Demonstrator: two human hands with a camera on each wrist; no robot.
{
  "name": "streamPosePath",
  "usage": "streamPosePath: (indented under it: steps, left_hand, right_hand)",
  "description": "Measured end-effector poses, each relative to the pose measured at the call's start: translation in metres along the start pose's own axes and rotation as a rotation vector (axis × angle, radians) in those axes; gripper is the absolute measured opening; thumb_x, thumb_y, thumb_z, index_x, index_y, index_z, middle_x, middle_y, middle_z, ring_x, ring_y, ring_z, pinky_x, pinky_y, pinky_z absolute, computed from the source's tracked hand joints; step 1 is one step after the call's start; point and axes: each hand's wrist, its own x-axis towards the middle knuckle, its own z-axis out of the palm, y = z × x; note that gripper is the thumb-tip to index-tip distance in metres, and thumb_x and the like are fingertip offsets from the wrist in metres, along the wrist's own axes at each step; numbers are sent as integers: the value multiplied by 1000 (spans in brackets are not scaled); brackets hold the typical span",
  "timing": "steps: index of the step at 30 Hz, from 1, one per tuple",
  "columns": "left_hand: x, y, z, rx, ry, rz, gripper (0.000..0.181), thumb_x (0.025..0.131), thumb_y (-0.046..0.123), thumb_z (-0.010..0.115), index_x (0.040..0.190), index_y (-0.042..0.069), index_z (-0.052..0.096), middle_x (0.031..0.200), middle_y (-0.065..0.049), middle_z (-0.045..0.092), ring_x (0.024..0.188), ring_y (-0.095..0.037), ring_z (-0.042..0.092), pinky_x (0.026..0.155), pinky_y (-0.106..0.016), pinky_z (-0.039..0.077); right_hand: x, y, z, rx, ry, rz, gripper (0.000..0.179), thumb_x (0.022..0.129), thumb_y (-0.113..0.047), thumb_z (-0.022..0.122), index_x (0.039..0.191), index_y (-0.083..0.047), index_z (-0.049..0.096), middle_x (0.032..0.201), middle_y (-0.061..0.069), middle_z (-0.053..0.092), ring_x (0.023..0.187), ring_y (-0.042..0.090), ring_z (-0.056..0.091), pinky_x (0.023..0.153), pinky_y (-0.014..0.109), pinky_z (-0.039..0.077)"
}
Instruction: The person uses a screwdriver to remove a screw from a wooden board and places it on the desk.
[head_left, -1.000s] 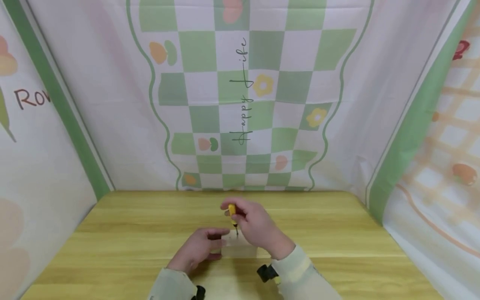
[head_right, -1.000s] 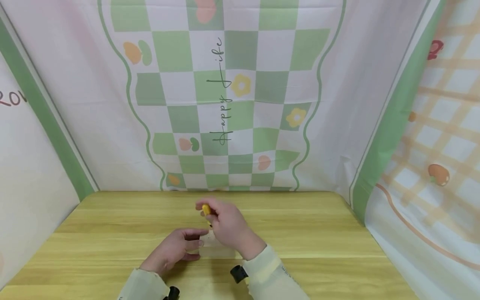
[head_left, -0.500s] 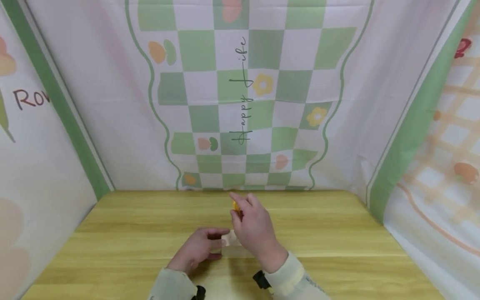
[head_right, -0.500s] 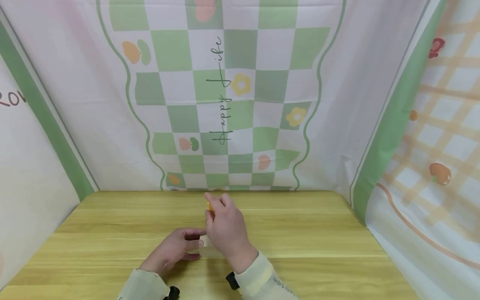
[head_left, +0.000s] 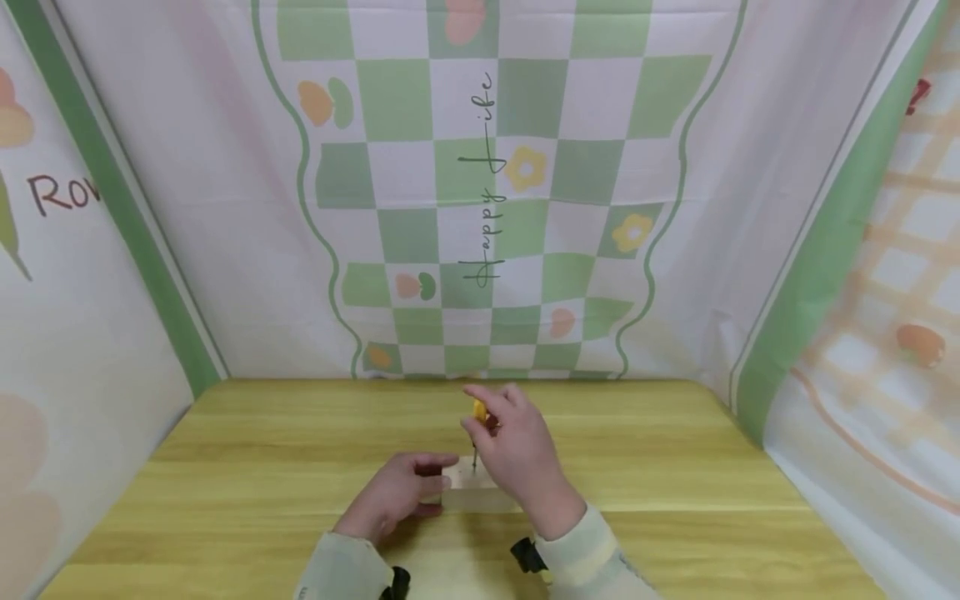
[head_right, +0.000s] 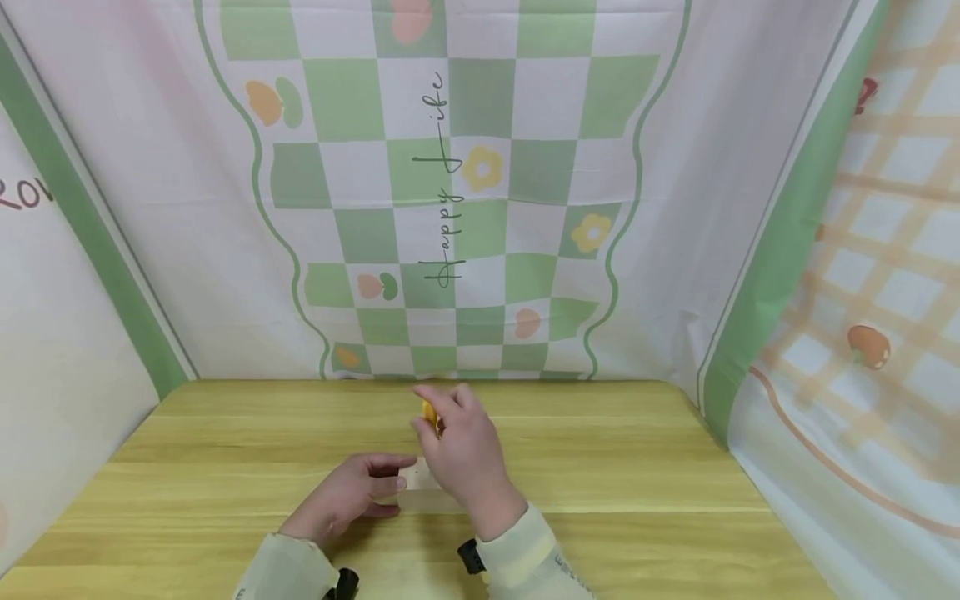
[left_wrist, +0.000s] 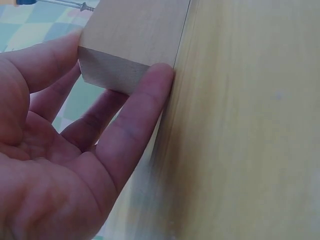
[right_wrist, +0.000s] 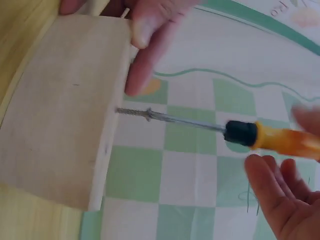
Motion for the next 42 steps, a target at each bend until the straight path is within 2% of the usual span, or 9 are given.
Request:
streamPosePath:
  steps: [5,11,14,19,24,29,35,38,42]
  left_hand:
    - [1,-1,1,-1,-6,9,37,94,5,68,131,2,64,131,-15,58,107,-28,61,79,-44,59]
    - [0,-1,-1,11,-3,13,37,95,5,67,131,2,64,132,-14,58,109,-29,60,79,-45,59]
    - [0,-1,-2,18,-2,12,37,95,6,68,131,3,64,132,-14,57,110,-29,59,79,-45,59]
    - [1,-1,-3,9,-7,7,37,94,6,68,131,4,65,129,-11,59,107,-27,60,79,-44,59]
    - [1,-1,-3,2,-3,1,36,94,6,68,130,6,66,124,-10,60,104,-25,61,79,-44,59]
    - [1,-1,-3,0,0,-8,36,94,5,68,130,5,65,126,-11,59,104,-25,61,79,-44,59]
    - [1,-2,-4,-6,-2,0,37,95,5,67,131,2,64,131,-13,57,106,-26,60,80,-44,58]
    - [2,-2,-4,-8,-1,-1,38,94,5,68,132,2,63,132,-15,57,108,-28,59,80,-43,58]
    - [2,-2,-4,-14,-5,-4,38,94,6,69,132,2,63,135,-16,56,112,-30,58,81,-44,58]
  right_hand:
    - [1,-4,4,-73,46,-30,41,89,-6,76,129,-7,67,84,-5,45,67,8,47,56,23,46]
    - [5,-6,-2,30,-71,-60,46,89,5,70,132,-13,66,92,-7,59,74,8,56,65,28,53]
    - [4,-6,-3,53,-92,-20,46,91,-3,72,134,-17,65,99,-5,62,77,8,58,66,28,55]
    - [1,-8,0,-33,0,54,44,91,-18,76,134,-16,66,93,-2,54,69,6,52,57,24,50]
    - [-2,-10,4,-87,100,53,47,90,-7,75,135,-7,63,87,0,48,64,7,46,53,23,46]
    - [-2,-8,6,-102,92,19,50,90,0,71,138,-3,58,89,1,50,67,9,46,55,25,47]
    - [-1,-5,8,6,20,-35,49,91,6,68,137,-7,58,101,2,62,82,13,58,70,30,55]
    - [-2,-3,10,41,31,-50,40,91,3,70,129,-6,62,105,4,63,87,15,63,72,29,58]
    - [-3,-2,12,5,80,-40,42,89,-5,76,129,-8,64,101,4,58,82,13,62,67,26,58]
